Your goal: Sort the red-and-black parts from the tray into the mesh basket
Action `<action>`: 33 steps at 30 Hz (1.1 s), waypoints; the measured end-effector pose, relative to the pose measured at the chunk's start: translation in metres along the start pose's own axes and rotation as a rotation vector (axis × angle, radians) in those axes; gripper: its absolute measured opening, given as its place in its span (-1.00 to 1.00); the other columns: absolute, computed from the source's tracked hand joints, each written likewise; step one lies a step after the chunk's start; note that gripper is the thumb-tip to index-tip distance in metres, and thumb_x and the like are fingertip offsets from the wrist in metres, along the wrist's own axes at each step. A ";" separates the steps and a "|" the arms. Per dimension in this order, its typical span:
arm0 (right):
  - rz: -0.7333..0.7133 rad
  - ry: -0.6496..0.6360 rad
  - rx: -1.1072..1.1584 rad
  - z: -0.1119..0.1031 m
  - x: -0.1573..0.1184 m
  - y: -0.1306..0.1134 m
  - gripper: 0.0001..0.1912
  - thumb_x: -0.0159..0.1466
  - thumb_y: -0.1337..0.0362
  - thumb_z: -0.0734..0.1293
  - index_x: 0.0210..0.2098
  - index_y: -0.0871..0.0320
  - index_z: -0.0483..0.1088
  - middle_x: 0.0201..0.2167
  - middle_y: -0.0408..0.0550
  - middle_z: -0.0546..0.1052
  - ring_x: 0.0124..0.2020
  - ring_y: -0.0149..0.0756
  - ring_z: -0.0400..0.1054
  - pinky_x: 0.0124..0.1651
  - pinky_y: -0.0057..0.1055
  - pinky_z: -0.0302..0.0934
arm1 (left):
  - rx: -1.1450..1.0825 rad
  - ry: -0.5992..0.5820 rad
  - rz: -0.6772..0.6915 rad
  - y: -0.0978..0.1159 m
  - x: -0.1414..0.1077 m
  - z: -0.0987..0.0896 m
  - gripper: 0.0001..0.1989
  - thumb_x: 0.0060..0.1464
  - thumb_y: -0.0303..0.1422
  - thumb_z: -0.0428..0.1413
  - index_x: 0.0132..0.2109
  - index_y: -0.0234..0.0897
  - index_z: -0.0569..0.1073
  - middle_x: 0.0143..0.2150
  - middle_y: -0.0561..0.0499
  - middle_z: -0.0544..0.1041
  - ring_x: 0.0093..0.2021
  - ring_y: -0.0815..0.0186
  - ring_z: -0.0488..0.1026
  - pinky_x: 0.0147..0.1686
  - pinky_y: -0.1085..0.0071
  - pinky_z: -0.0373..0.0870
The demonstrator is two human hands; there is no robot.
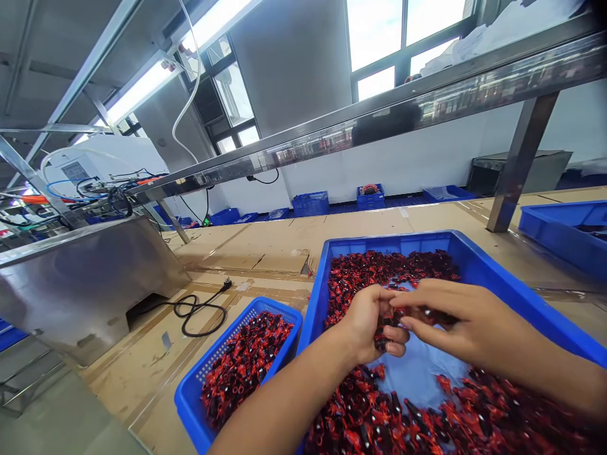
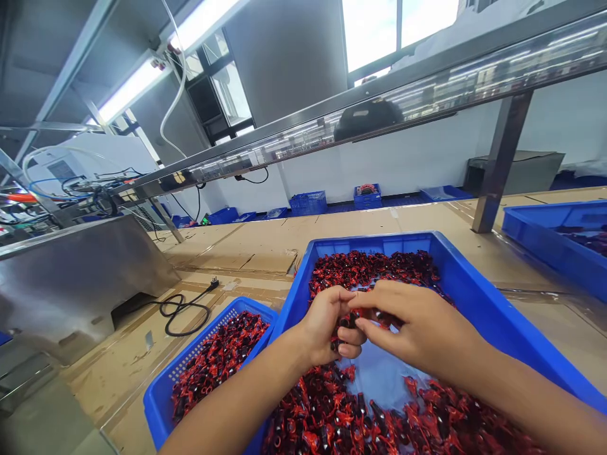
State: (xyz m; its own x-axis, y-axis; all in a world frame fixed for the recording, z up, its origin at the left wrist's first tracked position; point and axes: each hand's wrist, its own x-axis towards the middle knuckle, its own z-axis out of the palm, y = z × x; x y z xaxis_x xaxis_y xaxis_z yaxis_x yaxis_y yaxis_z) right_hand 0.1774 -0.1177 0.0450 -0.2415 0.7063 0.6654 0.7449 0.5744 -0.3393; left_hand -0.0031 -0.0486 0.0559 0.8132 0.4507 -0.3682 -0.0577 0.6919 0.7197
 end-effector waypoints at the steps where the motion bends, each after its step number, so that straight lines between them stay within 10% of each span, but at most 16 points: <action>1: 0.059 -0.011 0.056 -0.002 0.003 0.001 -0.78 0.37 0.14 0.40 -0.05 -0.11 0.66 -0.27 -0.13 0.68 -0.33 -0.28 0.56 -0.31 -0.40 0.40 | -0.034 0.016 0.014 0.000 0.000 0.001 -0.84 0.12 -0.28 0.03 -0.29 -0.29 0.41 -0.46 0.11 0.34 -0.71 0.53 -0.02 -0.74 0.57 -0.04; 8: 0.335 0.039 0.258 -0.011 0.010 0.007 -0.67 0.35 -0.10 0.43 -0.03 -0.10 0.66 -0.06 -0.07 0.70 -0.04 -0.06 0.59 0.02 -0.20 0.47 | -0.122 0.146 0.254 0.000 0.006 0.002 -0.80 0.26 -0.25 0.22 -0.13 -0.32 0.49 -0.38 0.10 0.48 -0.71 0.58 0.01 -0.73 0.57 -0.05; 14: 0.358 0.128 0.226 -0.010 0.007 0.006 -0.69 0.38 -0.09 0.41 -0.03 -0.10 0.63 -0.06 -0.11 0.70 -0.09 -0.13 0.59 0.01 -0.21 0.45 | -0.033 0.119 0.399 -0.002 0.004 0.005 -0.45 -0.03 -0.02 0.48 -0.12 -0.35 0.52 -0.22 0.08 0.52 -0.70 0.68 0.06 -0.73 0.60 -0.05; 27: -0.021 0.177 -0.006 -0.004 0.006 0.008 -0.74 0.41 0.07 0.43 0.02 -0.01 0.61 -0.29 -0.09 0.61 -0.33 -0.26 0.51 -0.22 -0.33 0.37 | 0.358 0.152 0.498 -0.013 0.007 0.004 -0.29 0.01 0.38 0.21 -0.41 -0.21 0.27 -0.72 0.23 0.16 -0.76 0.53 0.01 -0.73 0.56 0.08; 33: 0.521 0.070 0.476 -0.007 0.011 -0.002 -0.57 0.29 -0.19 0.45 -0.14 0.03 0.59 -0.59 -0.18 0.48 -0.61 -0.33 0.32 -0.53 -0.42 0.25 | 0.040 0.024 0.212 -0.002 -0.001 0.005 -0.37 0.24 0.25 0.05 -0.10 -0.30 0.46 -0.38 0.12 0.32 -0.66 0.53 0.14 -0.74 0.62 -0.03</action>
State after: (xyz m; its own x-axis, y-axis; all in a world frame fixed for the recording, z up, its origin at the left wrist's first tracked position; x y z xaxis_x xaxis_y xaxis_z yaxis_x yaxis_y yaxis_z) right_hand 0.1772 -0.1141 0.0578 0.1247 0.9191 0.3737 0.3962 0.2992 -0.8680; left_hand -0.0005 -0.0535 0.0576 0.7714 0.5974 -0.2194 -0.2029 0.5576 0.8049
